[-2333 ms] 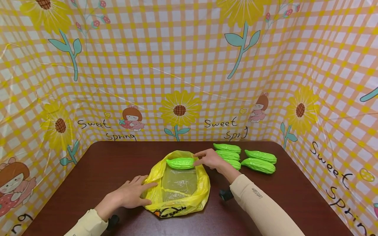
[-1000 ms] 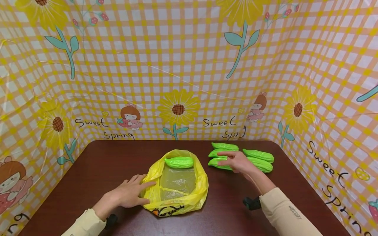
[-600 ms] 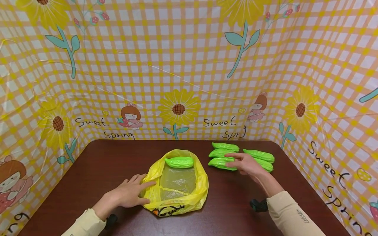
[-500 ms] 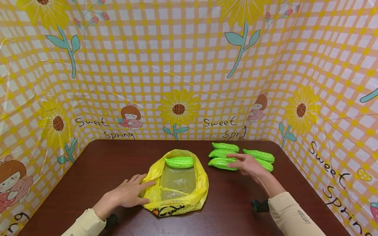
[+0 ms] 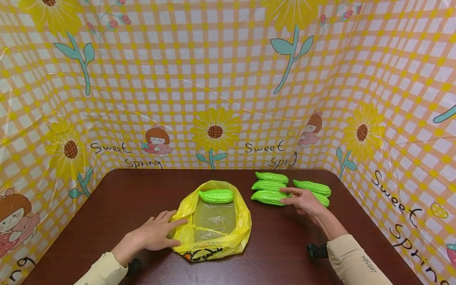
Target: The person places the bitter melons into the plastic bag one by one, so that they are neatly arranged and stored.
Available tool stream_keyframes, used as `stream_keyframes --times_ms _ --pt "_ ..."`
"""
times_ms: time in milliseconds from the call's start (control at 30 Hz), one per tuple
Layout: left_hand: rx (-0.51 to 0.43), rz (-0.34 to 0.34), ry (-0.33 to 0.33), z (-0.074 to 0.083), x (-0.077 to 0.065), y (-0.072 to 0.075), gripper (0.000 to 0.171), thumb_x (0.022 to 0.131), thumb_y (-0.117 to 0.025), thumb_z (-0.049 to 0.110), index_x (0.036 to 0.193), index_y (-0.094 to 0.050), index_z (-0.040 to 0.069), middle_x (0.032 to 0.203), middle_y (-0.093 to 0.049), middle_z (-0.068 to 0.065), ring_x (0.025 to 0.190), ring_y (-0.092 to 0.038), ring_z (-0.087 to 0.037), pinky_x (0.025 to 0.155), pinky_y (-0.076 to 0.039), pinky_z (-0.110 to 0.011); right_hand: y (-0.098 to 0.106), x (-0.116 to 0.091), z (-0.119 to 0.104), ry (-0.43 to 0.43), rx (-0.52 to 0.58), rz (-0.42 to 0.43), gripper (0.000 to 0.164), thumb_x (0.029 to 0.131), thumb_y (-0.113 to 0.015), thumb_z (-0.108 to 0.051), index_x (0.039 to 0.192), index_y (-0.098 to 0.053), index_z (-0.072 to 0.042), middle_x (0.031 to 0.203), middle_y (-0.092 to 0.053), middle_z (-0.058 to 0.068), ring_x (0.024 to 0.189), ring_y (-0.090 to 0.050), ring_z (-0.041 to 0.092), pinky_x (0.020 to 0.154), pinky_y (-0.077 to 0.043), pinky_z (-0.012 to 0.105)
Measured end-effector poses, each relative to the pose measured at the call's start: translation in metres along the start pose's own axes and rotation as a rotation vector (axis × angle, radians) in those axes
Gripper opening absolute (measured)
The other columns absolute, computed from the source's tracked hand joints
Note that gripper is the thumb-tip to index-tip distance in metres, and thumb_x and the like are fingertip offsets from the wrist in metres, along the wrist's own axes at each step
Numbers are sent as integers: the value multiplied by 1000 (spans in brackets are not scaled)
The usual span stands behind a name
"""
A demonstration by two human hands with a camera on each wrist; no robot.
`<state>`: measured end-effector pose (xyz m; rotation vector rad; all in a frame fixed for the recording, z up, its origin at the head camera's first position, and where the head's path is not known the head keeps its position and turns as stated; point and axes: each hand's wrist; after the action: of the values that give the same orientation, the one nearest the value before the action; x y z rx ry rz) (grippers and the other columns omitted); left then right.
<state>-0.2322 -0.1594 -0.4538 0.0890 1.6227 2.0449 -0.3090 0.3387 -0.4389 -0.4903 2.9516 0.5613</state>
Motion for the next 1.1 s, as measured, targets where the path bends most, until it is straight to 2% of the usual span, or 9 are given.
stream_keyframes --times_ms 133,333,567,1100 --pt "-1 -7 2 1 -1 1 68 93 -66 54 155 -40 39 164 -26 -14 150 -25 -37 112 -26 -69 2 1 6 -11 6 14 69 97 -69 -23 153 -38 1 55 -20 -10 50 -11 17 48 -21 34" --pt "5 8 -1 -5 4 -6 69 93 -64 57 155 -38 40 165 -24 -13 151 -23 -37 112 -26 -69 5 2 13 -26 6 32 69 97 -69 -23 153 -38 3 54 -19 -11 48 -13 14 47 -22 33" --pt "1 13 -2 -8 7 -8 68 93 -65 57 154 -39 41 164 -25 -13 151 -24 -37 112 -26 -69 6 6 15 -53 9 90 70 94 -73 -24 151 -42 1 52 -21 -12 46 -15 10 45 -23 28" --pt "0 12 6 -7 7 -8 68 93 -65 57 154 -39 41 164 -24 -13 151 -23 -37 112 -24 -70 4 12 23 -69 -8 102 71 93 -74 -28 151 -43 0 52 -21 -11 46 -14 11 44 -23 29"
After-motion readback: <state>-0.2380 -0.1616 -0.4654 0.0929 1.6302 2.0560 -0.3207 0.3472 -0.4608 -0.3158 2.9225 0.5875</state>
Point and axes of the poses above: each hand's wrist, its own x-axis towards the middle knuckle, its own y-axis out of the back of the hand, z = x × y
